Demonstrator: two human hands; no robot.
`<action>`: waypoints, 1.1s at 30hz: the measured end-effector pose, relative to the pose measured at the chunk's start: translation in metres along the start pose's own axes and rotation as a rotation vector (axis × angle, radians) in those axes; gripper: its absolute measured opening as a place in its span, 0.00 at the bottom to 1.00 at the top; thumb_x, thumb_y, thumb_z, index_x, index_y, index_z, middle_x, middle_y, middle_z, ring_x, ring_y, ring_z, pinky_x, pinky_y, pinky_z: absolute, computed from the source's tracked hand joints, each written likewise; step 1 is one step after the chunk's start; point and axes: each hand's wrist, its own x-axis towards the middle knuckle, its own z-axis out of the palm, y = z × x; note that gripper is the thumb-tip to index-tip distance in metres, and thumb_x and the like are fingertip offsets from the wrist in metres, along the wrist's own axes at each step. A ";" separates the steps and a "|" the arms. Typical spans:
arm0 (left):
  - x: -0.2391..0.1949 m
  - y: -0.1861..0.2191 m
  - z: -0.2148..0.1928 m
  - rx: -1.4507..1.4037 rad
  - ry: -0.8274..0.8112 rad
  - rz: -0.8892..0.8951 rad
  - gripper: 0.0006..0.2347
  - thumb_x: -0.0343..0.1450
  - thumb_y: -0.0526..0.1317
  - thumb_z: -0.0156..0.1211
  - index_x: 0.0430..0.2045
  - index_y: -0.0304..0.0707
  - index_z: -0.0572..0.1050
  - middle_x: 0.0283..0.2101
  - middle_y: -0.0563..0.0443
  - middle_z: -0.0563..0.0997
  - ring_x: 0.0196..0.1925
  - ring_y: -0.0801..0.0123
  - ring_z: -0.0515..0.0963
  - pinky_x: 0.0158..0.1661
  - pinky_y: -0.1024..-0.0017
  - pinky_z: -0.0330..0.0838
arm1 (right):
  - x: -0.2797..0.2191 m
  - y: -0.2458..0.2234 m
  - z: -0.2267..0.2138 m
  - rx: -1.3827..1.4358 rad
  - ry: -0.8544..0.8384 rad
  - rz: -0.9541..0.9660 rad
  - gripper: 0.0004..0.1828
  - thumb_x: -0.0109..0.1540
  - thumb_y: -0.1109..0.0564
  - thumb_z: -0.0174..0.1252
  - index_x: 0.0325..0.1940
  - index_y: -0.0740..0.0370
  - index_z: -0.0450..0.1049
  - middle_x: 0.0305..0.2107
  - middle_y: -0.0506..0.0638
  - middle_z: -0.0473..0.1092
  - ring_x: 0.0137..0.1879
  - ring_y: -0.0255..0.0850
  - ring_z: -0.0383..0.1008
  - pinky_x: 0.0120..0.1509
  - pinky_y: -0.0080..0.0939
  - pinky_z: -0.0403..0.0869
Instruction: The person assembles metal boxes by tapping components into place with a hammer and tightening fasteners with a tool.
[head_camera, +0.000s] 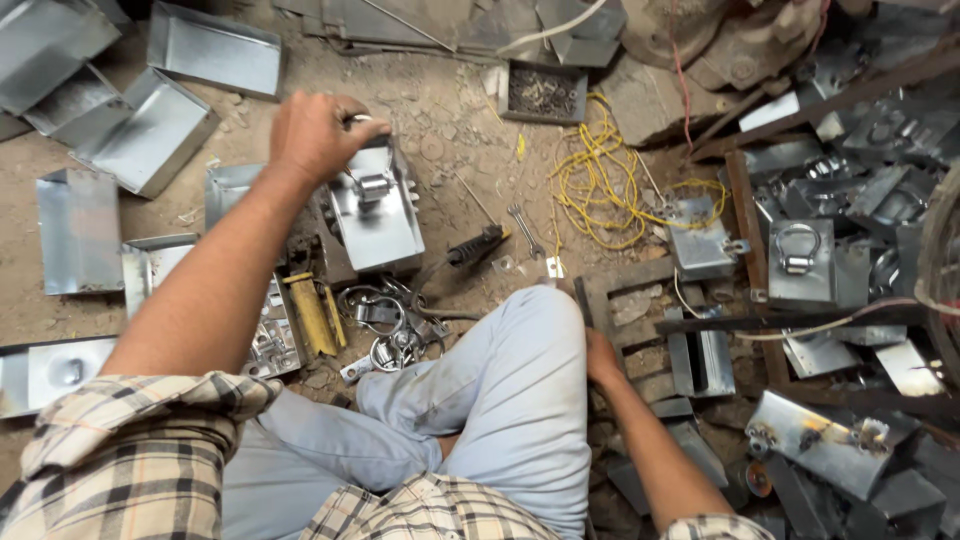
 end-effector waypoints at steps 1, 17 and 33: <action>-0.002 -0.002 -0.001 -0.032 0.018 0.023 0.16 0.67 0.59 0.70 0.41 0.55 0.86 0.34 0.48 0.86 0.31 0.60 0.84 0.38 0.60 0.78 | -0.002 -0.012 -0.009 -0.003 -0.003 -0.011 0.18 0.64 0.48 0.58 0.51 0.63 0.78 0.38 0.62 0.79 0.44 0.52 0.81 0.45 0.52 0.76; 0.008 -0.011 0.010 -0.306 -0.095 -0.109 0.16 0.63 0.56 0.71 0.37 0.50 0.86 0.33 0.47 0.86 0.34 0.56 0.86 0.41 0.57 0.79 | -0.051 -0.353 -0.095 0.944 -0.224 0.114 0.26 0.69 0.35 0.41 0.38 0.60 0.64 0.15 0.44 0.60 0.14 0.33 0.59 0.15 0.36 0.62; -0.004 -0.005 -0.015 -0.229 0.005 0.036 0.15 0.66 0.55 0.69 0.32 0.45 0.85 0.33 0.33 0.82 0.39 0.40 0.82 0.42 0.50 0.76 | 0.008 -0.406 -0.010 0.701 -0.353 0.147 0.27 0.67 0.32 0.48 0.36 0.60 0.65 0.16 0.45 0.61 0.15 0.33 0.58 0.16 0.36 0.61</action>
